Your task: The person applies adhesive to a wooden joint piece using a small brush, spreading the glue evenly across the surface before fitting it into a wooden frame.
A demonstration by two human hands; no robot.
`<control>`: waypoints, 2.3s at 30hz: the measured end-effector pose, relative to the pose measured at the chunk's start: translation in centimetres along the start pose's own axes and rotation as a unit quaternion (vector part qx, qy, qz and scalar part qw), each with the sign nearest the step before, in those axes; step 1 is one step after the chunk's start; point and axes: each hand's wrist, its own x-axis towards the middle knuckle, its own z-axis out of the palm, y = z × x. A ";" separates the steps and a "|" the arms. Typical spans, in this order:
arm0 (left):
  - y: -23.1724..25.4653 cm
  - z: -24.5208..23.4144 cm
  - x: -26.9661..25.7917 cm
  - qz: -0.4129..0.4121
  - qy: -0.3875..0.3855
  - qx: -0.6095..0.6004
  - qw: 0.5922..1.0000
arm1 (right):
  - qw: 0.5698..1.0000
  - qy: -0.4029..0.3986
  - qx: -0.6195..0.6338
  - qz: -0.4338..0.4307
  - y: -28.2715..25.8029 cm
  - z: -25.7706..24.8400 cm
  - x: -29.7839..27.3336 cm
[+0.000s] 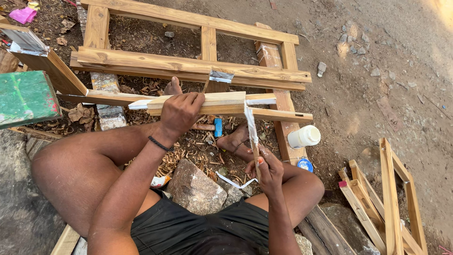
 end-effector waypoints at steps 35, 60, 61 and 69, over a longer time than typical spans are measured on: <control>0.5 -0.6 0.0 -0.001 -0.007 -0.003 1.000 | 1.000 -0.005 -0.011 -0.001 2.6 1.3 0.3; 0.3 -2.0 1.6 0.047 0.062 0.117 0.990 | 0.987 -0.115 -0.106 -0.019 -5.5 -2.0 0.6; 0.4 -2.2 1.7 0.047 0.061 0.118 0.990 | 0.991 -0.097 -0.096 -0.005 -5.7 -2.3 0.8; 0.5 -3.2 1.5 0.061 0.067 0.154 0.984 | 0.968 -0.092 -0.127 0.196 -4.9 -4.7 1.2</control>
